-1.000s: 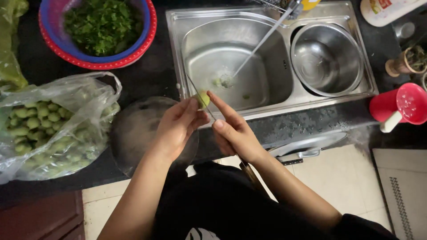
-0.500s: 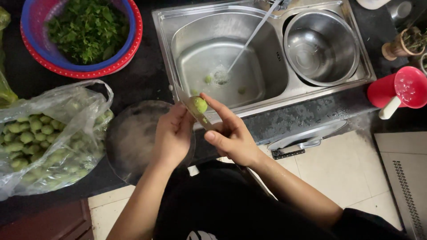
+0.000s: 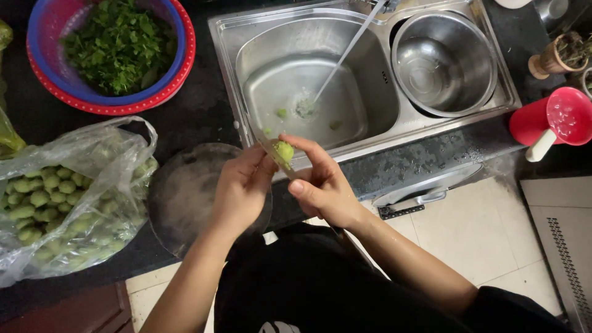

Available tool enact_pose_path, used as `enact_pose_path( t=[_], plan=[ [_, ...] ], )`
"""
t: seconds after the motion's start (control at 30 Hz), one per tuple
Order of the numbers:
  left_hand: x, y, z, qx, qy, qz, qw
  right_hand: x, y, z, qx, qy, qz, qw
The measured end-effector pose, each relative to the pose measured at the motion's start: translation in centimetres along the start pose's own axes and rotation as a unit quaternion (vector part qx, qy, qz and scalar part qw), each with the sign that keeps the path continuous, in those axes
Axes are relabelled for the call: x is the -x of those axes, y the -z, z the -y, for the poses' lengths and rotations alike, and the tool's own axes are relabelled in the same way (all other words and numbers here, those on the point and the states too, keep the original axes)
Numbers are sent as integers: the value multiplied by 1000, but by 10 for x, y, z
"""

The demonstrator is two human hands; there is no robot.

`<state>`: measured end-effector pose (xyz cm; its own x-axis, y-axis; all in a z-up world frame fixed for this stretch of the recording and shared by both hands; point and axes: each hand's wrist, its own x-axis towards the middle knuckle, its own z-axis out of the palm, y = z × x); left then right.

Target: Scoring small green fruits with a knife and placing them into water in a sink.

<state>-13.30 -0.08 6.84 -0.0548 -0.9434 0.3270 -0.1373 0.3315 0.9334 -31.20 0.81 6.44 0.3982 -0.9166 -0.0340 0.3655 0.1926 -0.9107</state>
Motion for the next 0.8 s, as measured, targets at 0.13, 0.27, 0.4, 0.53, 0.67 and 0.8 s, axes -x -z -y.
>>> enact_pose_path(
  t=[0.13,0.27,0.4,0.53,0.67,0.8],
  plan=[
    [1,-1,1,-91,-71,-20,993,0,-1,2,-16,3,12,1000],
    [-5,-2,3,-144,-136,-41,979,-4,-5,8,-8,-6,10,1000],
    [1,-8,8,5,34,-33,999,-3,-1,12,60,-17,-8,998],
    [1,-17,7,34,65,-45,996,-2,2,14,49,-24,-21,998],
    [-15,-16,-9,-81,-33,-52,995,1,4,21,21,-23,-16,999],
    [-19,-8,16,-143,-44,-75,986,5,7,28,-86,-44,17,995]
  ],
)
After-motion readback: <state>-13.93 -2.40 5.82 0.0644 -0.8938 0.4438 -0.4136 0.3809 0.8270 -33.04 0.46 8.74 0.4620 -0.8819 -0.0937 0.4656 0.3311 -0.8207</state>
